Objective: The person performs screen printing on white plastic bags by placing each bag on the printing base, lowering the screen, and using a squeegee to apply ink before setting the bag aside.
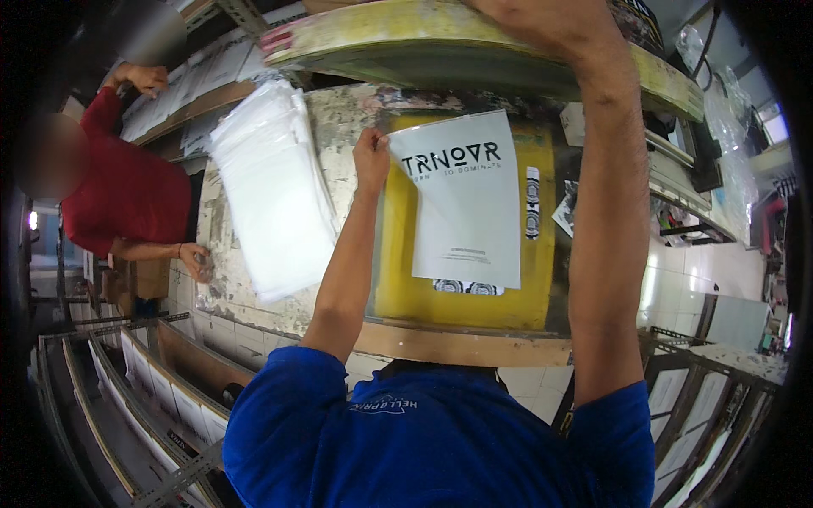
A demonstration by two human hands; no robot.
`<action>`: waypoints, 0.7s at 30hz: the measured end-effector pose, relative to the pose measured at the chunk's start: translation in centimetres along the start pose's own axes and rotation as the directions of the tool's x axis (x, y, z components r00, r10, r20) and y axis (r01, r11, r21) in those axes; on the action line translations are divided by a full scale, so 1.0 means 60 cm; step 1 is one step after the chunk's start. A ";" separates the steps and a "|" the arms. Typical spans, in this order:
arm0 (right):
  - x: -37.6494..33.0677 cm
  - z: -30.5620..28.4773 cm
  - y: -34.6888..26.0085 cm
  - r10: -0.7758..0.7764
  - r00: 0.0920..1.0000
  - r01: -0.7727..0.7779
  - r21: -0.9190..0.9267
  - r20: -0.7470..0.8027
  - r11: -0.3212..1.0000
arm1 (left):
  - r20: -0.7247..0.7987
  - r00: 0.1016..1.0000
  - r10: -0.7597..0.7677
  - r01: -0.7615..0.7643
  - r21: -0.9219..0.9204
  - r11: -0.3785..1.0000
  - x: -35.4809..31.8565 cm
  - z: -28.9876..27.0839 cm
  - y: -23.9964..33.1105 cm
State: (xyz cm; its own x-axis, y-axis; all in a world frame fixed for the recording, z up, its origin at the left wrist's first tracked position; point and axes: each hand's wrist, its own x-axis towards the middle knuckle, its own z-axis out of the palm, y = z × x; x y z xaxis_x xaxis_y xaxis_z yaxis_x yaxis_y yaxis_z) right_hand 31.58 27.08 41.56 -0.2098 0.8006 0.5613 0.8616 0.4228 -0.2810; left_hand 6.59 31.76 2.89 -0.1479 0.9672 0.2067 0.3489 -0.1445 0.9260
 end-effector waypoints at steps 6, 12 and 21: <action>0.002 0.004 -0.001 -0.110 0.992 0.107 -0.047 -0.063 0.993 | -0.271 0.962 -0.020 0.024 0.010 1.000 -0.061 -0.233 -0.090; 0.009 0.014 0.032 -0.043 0.999 0.042 -0.045 -0.014 0.998 | -0.559 0.818 -0.136 0.169 0.007 0.986 -0.137 -0.460 -0.208; -0.007 0.022 0.027 0.061 0.997 -0.070 0.186 0.052 0.980 | -0.953 0.302 0.000 0.454 0.144 0.879 -0.192 -0.645 -0.244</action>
State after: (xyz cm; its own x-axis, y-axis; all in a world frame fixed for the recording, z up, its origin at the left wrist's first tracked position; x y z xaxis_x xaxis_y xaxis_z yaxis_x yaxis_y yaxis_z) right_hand 32.46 27.99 39.81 -0.1806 0.8458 0.5020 0.7730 0.4377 -0.4593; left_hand -32.65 14.62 -0.82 -0.9267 0.0930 0.3642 0.3733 0.3418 0.8625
